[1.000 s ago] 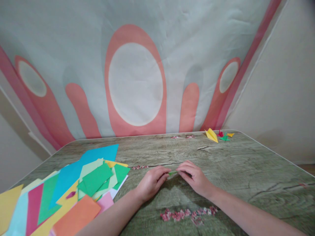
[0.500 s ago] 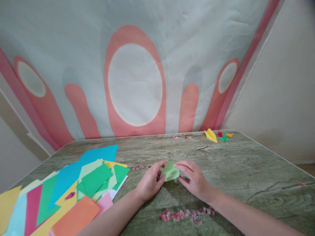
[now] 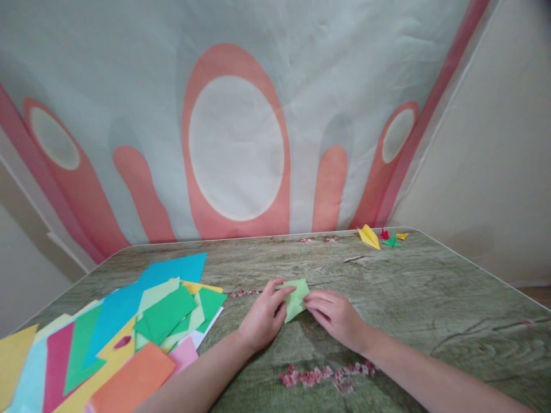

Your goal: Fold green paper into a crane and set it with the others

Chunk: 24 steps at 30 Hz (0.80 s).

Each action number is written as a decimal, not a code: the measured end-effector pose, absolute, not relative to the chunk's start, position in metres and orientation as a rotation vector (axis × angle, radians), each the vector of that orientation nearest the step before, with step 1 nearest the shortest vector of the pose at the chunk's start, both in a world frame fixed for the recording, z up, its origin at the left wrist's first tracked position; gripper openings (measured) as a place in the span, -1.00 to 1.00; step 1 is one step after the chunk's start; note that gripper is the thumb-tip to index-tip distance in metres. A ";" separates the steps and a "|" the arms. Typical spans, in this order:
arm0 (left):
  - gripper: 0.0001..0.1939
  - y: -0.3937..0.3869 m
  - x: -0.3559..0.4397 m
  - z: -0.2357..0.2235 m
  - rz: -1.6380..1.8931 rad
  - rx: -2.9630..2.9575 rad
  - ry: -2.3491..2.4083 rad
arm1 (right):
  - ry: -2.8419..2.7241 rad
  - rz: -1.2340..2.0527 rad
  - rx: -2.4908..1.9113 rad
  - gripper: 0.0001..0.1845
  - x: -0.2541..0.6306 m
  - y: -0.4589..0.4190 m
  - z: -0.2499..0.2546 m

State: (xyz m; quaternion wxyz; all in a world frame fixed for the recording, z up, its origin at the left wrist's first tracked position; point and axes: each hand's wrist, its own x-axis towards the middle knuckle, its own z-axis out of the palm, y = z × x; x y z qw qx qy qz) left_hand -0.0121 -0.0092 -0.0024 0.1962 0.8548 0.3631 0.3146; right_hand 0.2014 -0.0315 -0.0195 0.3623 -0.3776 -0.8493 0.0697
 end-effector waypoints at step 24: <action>-0.66 -0.005 -0.014 -0.006 0.586 2.643 1.125 | -2.138 0.313 -1.050 -0.85 0.203 -0.021 -0.019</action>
